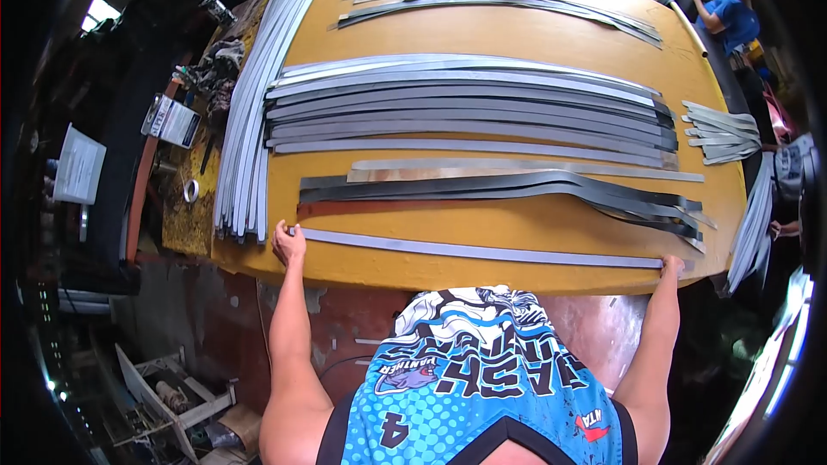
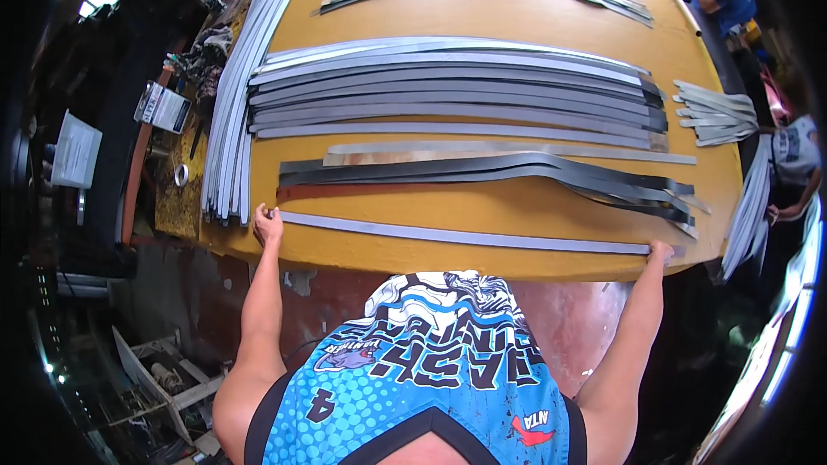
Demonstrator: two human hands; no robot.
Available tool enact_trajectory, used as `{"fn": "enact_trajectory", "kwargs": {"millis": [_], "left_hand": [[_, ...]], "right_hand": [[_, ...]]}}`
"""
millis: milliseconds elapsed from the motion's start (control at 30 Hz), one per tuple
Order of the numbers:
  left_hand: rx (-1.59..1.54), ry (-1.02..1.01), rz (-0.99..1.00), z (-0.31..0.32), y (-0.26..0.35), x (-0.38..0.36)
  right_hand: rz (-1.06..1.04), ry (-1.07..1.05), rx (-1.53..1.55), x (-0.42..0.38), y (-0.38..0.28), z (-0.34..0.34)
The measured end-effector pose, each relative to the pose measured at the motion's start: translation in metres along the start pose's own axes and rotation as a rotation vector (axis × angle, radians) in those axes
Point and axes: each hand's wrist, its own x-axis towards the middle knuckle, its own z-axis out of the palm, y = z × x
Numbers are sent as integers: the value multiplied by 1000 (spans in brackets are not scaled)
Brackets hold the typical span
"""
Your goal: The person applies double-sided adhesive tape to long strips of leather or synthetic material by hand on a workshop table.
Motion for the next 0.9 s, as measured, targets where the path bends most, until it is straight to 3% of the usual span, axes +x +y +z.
{"fn": "enact_trajectory", "kwargs": {"millis": [67, 267, 300, 367, 400, 467, 567, 667, 767, 900], "left_hand": [[-59, 12, -21, 9, -16, 14], [-955, -68, -598, 4, -27, 24], [-949, -75, -598, 5, -32, 23], [-1190, -364, -734, 3, -45, 19], [-1188, -369, -734, 0, -44, 15], [-1169, -381, -635, -13, -41, 8], [-1217, -430, -441, -51, -26, 24], [-1279, -366, -363, -90, 15, 56], [-1334, -307, -291, -98, 49, 105], [-1351, -318, -199, -87, 67, 179]], "right_hand": [[198, 63, 176, 0, -5, 2], [216, -164, 345, -27, 21, -44], [225, -210, 372, -24, 54, -63], [243, -301, 429, -42, 88, -83], [249, -348, 460, -24, 4, -57], [261, -442, 520, -35, 4, -65], [43, -622, 722, -25, 7, -107], [-119, -666, 800, -19, -27, -147], [-243, -735, 863, -73, -95, -177], [-379, -883, 930, -65, -168, -152]]}}
